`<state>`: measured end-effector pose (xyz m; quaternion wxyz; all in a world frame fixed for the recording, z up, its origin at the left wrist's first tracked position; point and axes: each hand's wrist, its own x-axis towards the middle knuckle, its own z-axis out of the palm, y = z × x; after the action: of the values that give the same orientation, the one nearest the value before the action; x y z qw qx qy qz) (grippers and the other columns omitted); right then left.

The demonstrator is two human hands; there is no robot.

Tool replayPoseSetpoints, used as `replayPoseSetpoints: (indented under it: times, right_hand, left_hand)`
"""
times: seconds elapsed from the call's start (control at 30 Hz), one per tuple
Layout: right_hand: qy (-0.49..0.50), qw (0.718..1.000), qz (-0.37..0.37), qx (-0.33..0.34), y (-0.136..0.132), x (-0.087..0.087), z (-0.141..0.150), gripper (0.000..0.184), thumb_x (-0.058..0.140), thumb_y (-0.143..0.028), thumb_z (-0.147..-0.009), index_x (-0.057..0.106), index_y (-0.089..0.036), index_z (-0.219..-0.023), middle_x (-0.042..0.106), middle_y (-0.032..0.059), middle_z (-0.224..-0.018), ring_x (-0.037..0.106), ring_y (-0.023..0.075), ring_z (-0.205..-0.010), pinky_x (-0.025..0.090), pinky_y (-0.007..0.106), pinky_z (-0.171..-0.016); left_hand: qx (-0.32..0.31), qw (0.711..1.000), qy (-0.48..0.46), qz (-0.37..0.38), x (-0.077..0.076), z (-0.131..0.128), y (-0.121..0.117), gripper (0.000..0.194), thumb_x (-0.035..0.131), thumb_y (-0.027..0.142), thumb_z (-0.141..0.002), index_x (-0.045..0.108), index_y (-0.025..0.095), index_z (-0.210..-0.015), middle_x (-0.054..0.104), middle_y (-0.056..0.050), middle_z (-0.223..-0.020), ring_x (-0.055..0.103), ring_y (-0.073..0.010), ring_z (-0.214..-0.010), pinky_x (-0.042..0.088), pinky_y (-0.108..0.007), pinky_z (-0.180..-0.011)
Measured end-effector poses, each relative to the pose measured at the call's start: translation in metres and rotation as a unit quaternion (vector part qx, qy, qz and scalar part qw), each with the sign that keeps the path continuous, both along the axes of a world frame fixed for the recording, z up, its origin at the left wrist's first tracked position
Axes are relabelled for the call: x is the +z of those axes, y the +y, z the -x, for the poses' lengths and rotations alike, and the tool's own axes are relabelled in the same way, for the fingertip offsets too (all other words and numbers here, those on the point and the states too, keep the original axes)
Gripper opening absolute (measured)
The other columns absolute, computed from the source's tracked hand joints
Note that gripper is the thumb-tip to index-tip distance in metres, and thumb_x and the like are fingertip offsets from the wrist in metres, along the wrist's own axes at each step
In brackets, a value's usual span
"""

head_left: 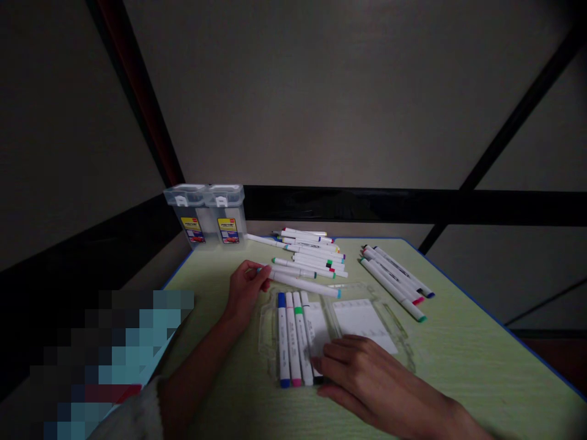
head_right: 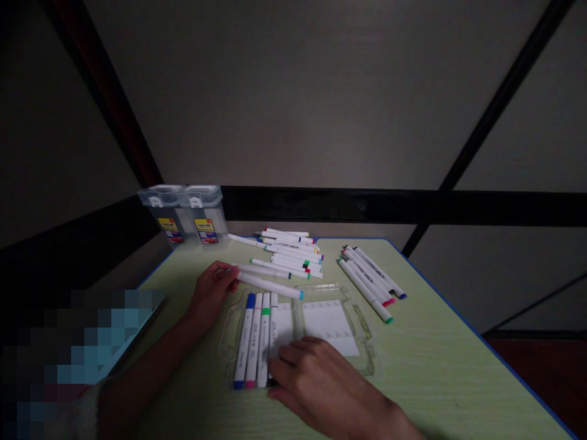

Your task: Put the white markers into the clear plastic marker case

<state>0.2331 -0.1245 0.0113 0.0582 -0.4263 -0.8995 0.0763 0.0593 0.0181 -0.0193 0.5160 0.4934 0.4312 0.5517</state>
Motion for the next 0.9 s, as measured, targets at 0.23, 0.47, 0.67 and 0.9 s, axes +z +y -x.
replayPoseSetpoints:
  times: [0.23, 0.47, 0.67, 0.9]
  right_hand:
    - [-0.007, 1.0, -0.02, 0.008, -0.0004, -0.002, 0.0, 0.011, 0.046, -0.026, -0.085, 0.054, -0.019, -0.082, 0.059, 0.0001, -0.08, 0.055, 0.0158, -0.07, 0.041, 0.03, -0.064]
    - [0.004, 1.0, 0.018, 0.009, -0.0036, 0.0017, -0.0024, 0.011, 0.044, -0.016, -0.082, 0.053, -0.019, -0.086, 0.058, 0.0017, -0.083, 0.053, 0.0165, -0.076, 0.041, 0.031, -0.07]
    - [0.009, 0.997, 0.05, 0.052, -0.0055, 0.0038, -0.0061, 0.036, 0.043, -0.009, -0.074, 0.051, -0.019, -0.107, 0.057, 0.0033, -0.09, 0.052, 0.0176, -0.079, 0.041, 0.032, -0.072]
    - [0.003, 0.997, 0.046, 0.067, -0.0052, 0.0017, -0.0054, 0.049, 0.043, -0.004, -0.07, 0.047, -0.019, -0.117, 0.056, 0.0035, -0.091, 0.049, 0.0175, -0.078, 0.041, 0.032, -0.07]
  left_hand:
    - [0.01, 1.0, -0.003, -0.02, 0.0, -0.0004, 0.0, 0.025, 0.066, 0.034, -0.058, 0.051, 0.015, -0.064, 0.05, 0.006, -0.044, 0.043, -0.0052, -0.039, 0.032, -0.017, -0.04]
    - [0.003, 1.0, -0.007, -0.023, -0.0035, -0.0003, 0.0032, 0.023, 0.065, 0.033, -0.059, 0.052, 0.014, -0.066, 0.05, 0.007, -0.044, 0.042, -0.005, -0.04, 0.032, -0.017, -0.041]
    - [0.012, 1.0, -0.012, -0.011, -0.005, -0.0003, 0.0038, 0.026, 0.066, 0.034, -0.058, 0.053, 0.014, -0.067, 0.051, 0.006, -0.046, 0.044, -0.0053, -0.042, 0.033, -0.017, -0.042]
    - [0.019, 0.999, -0.028, 0.011, -0.0047, -0.0007, 0.0044, 0.032, 0.069, 0.038, -0.053, 0.052, 0.014, -0.065, 0.051, 0.005, -0.045, 0.045, -0.0053, -0.042, 0.035, -0.017, -0.044]
